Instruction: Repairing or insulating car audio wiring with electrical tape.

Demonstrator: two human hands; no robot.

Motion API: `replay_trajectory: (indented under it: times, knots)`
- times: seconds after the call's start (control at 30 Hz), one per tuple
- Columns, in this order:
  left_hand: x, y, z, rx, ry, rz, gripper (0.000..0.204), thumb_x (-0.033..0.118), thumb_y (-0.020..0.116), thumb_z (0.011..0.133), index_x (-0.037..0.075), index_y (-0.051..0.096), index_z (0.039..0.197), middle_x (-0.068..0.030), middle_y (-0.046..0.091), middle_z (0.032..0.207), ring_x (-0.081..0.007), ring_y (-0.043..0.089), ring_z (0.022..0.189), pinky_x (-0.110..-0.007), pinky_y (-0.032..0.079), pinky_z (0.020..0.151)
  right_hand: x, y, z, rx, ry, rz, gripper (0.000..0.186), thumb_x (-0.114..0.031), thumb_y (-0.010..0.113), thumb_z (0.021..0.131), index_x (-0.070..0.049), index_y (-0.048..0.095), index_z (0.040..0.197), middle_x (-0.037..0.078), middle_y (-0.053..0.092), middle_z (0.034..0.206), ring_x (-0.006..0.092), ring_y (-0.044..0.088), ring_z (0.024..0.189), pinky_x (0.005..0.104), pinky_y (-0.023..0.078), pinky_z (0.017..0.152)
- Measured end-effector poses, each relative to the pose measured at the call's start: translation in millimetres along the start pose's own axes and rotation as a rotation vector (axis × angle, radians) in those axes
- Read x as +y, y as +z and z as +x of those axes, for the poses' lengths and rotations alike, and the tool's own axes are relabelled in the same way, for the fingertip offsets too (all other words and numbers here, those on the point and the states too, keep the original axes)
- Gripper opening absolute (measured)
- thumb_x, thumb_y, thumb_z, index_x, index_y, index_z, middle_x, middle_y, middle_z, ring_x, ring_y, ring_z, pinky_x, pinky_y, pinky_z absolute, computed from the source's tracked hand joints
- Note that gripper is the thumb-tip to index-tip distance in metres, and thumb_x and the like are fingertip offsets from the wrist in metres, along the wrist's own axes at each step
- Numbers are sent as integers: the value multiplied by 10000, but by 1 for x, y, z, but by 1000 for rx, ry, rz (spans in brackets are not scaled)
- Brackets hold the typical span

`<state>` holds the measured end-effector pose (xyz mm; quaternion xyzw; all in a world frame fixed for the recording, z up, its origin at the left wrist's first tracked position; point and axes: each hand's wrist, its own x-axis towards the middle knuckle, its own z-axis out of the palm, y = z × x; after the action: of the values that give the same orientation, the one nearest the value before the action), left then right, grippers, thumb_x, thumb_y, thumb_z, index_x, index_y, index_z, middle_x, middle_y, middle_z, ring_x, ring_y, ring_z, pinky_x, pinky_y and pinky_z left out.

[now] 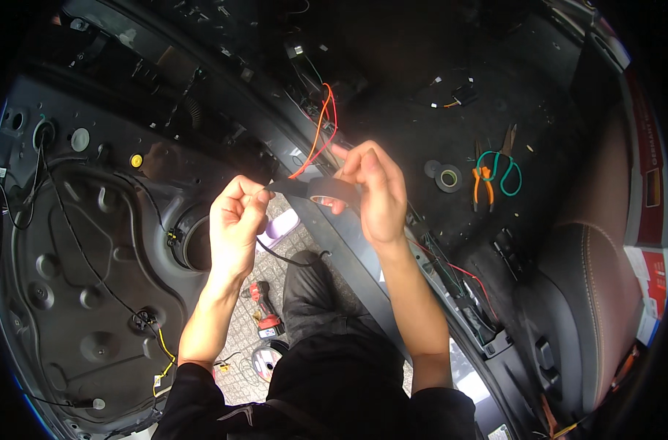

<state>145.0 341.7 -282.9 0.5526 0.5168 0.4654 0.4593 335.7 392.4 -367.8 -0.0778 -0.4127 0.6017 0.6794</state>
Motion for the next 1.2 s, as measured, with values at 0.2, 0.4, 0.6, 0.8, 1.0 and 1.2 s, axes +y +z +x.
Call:
replay_trajectory:
  times: [0.2,0.4,0.6,0.8,1.0,1.2]
  knots:
    - [9,13,-8,-49,6,-55,130,34,595,944,53,536,830,92,479,669,39,321,565,-168,236,501,54,42,-18,326,-348,-744,286,22,764,758,-26,621,1001,101,725,860,201,715,772,390,539,801]
    - [3,10,-13,-46,-8,-33,262,207,619,993,64,541,787,106,415,584,23,294,526,-196,198,483,42,44,19,249,-805,-1130,529,16,749,602,-79,714,1121,34,585,867,240,573,774,367,478,684]
    - [20,7,-4,-159,-154,-97,230,243,489,1049,33,576,1017,53,457,524,-34,357,410,-197,290,411,18,41,34,116,-967,-1491,411,-148,717,717,-159,715,1127,22,585,973,223,539,989,447,370,961]
    - [19,-5,9,-132,-182,-68,101,128,539,1011,33,558,982,42,526,656,-18,424,539,-198,341,479,3,45,41,-172,-327,-639,483,70,551,732,47,618,1210,149,683,1084,244,596,1038,371,371,1056]
    - [15,-11,9,4,28,269,106,86,613,955,45,564,871,113,444,653,39,308,547,-155,215,486,-6,34,39,166,162,585,330,-217,444,949,9,550,1164,198,669,1063,254,616,1064,400,411,1023]
    - [20,-2,6,74,114,238,117,44,606,935,45,543,837,106,459,655,41,292,552,-155,217,495,21,14,4,-34,-215,-559,220,-202,686,902,-43,536,875,92,634,652,215,670,643,422,490,939]
